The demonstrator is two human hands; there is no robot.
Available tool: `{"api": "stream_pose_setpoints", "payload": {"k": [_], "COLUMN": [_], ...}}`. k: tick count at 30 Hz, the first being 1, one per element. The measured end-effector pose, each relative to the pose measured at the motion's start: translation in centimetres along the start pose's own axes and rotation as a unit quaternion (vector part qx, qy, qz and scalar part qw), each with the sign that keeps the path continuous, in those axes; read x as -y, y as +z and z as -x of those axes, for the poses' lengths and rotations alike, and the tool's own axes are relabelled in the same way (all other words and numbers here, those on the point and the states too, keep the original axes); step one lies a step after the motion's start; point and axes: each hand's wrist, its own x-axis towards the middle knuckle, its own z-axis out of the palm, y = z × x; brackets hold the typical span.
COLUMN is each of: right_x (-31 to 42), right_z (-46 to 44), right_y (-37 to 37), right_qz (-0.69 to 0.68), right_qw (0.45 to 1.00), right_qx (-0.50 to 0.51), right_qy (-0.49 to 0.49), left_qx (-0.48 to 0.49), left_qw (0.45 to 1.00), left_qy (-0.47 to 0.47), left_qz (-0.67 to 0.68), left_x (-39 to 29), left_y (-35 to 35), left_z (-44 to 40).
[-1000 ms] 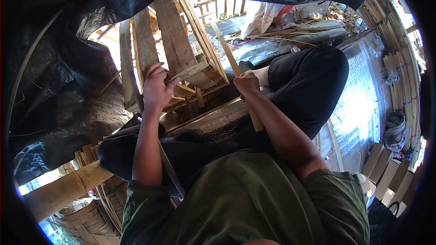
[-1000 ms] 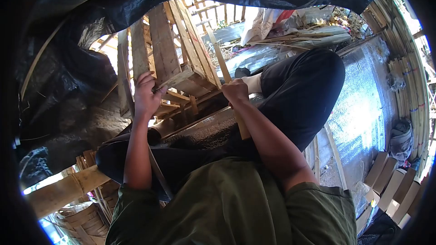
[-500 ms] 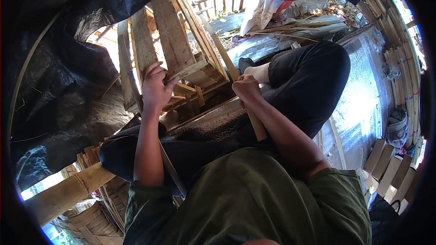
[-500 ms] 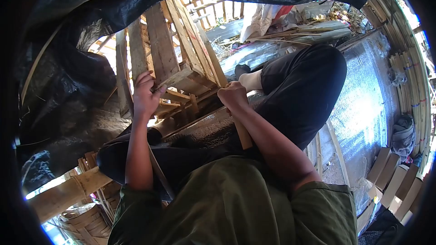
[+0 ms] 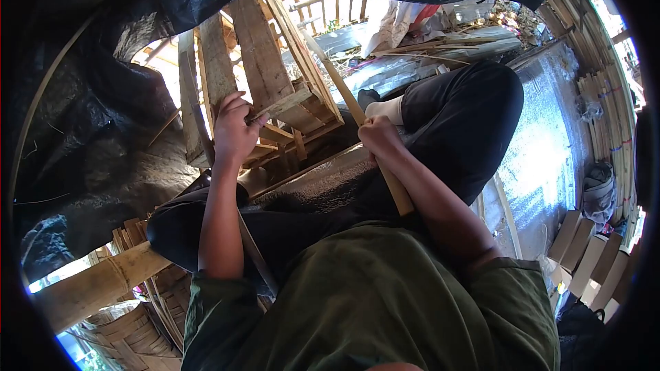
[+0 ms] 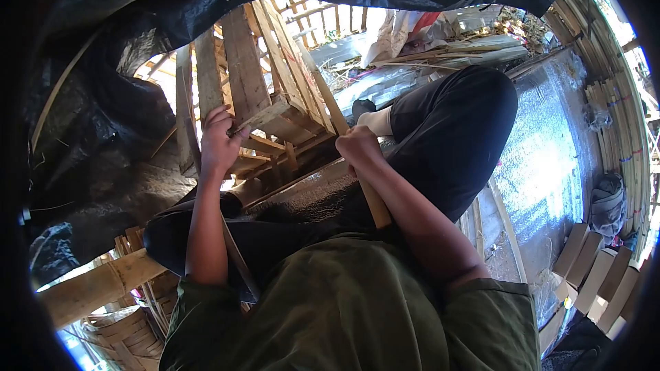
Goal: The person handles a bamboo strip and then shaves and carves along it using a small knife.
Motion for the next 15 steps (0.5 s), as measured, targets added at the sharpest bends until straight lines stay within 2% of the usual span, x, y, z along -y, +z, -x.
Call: {"api": "stream_pose_setpoints", "payload": {"k": [3, 9, 11, 15], "right_x": [0.5, -0.4, -0.3, 1.8], "right_z": [-1.1, 2.3, 3.4, 6.5], "right_y": [0.1, 1.0, 1.1, -0.2], "right_qz": [0.008, -0.053, 0.024, 0.058], "right_qw": [0.999, 0.997, 0.999, 0.998], "right_qx": [0.042, 0.051, 0.021, 0.007], "right_qy": [0.025, -0.027, -0.013, -0.011], "left_qx": [0.013, 0.01, 0.014, 0.029], "left_qw": [1.0, 1.0, 1.0, 1.0], "left_qy": [0.0, -0.005, -0.004, -0.005], "left_qz": [0.0, 0.008, 0.0, -0.003], "left_x": [0.1, 0.1, 0.2, 0.1], "left_y": [0.0, 0.0, 0.0, -0.2], "left_z": [-0.1, 0.1, 0.1, 0.0]}}
